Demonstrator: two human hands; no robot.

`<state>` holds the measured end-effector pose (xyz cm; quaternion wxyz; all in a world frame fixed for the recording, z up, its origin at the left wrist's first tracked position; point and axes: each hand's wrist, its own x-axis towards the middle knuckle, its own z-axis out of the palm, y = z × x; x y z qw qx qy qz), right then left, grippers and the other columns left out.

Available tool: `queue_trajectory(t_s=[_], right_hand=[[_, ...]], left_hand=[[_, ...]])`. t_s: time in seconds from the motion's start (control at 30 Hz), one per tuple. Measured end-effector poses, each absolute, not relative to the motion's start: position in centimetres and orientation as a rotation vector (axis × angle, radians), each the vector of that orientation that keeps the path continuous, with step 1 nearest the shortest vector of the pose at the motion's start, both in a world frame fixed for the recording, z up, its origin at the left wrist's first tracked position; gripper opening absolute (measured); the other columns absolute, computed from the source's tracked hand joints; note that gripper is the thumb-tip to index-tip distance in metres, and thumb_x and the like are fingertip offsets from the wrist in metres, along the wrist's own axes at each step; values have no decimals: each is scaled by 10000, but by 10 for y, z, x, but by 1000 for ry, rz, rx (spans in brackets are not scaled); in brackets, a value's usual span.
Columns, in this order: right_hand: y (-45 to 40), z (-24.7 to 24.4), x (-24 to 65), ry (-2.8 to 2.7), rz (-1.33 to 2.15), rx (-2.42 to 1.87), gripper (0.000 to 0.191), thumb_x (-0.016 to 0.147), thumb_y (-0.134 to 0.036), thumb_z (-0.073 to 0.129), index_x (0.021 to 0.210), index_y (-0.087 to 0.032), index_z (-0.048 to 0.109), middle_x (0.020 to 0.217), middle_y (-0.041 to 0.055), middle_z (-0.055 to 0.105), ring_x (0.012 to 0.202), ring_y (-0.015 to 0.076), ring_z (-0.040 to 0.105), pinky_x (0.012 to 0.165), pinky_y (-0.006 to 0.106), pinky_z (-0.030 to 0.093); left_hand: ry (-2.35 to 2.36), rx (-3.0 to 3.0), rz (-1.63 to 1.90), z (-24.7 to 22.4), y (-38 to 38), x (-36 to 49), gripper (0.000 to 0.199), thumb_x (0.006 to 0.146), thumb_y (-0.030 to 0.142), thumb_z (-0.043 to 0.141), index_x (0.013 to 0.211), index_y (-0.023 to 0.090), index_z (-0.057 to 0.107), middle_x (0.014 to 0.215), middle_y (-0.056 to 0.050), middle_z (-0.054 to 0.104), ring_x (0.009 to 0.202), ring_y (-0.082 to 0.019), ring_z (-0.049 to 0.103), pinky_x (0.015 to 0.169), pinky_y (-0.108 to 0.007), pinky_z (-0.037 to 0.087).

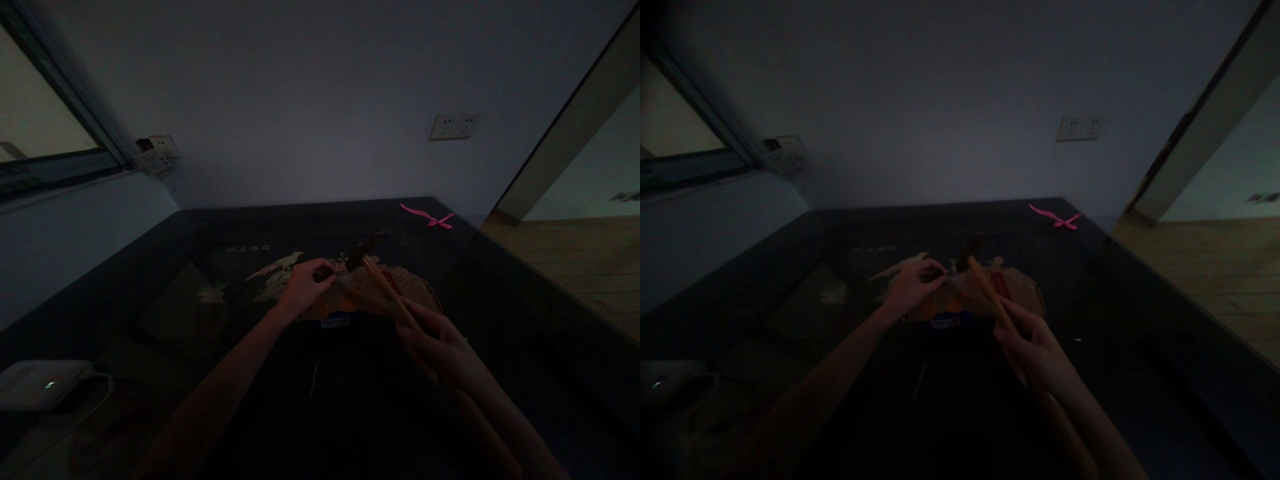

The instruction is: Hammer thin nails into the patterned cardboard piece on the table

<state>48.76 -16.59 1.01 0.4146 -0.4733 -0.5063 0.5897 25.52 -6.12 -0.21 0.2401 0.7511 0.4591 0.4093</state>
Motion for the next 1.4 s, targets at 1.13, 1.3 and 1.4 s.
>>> queue_trajectory(t_s=[1.13,1.3,1.4], right_hand=[[-168,61,471,-1505,1500,-1282,605,770,-328,622,1337,-186,463,458,-86,440,303,50,346,276,144,269],[-168,72,471,-1504,1444,-1267,640,752,-342,638,1346,-192,452,484,-77,471,300,42,347,269,142,256],[-164,64,471,-1535,1501,-1274,636,768,-364,619,1348,-170,445,440,-93,438,291,46,345,276,142,271]], left_hand=[[1363,1962,1046,-10,-55,251,165,704,202,670,866,181,650,787,-21,688,724,-151,634,694,-271,492],[1354,1960,1021,-7,-57,252,141,714,218,661,845,165,662,741,-21,682,717,-151,637,675,-255,480],[1385,1963,986,-6,-57,252,147,712,222,661,846,165,672,782,-37,700,734,-169,645,686,-274,484]])
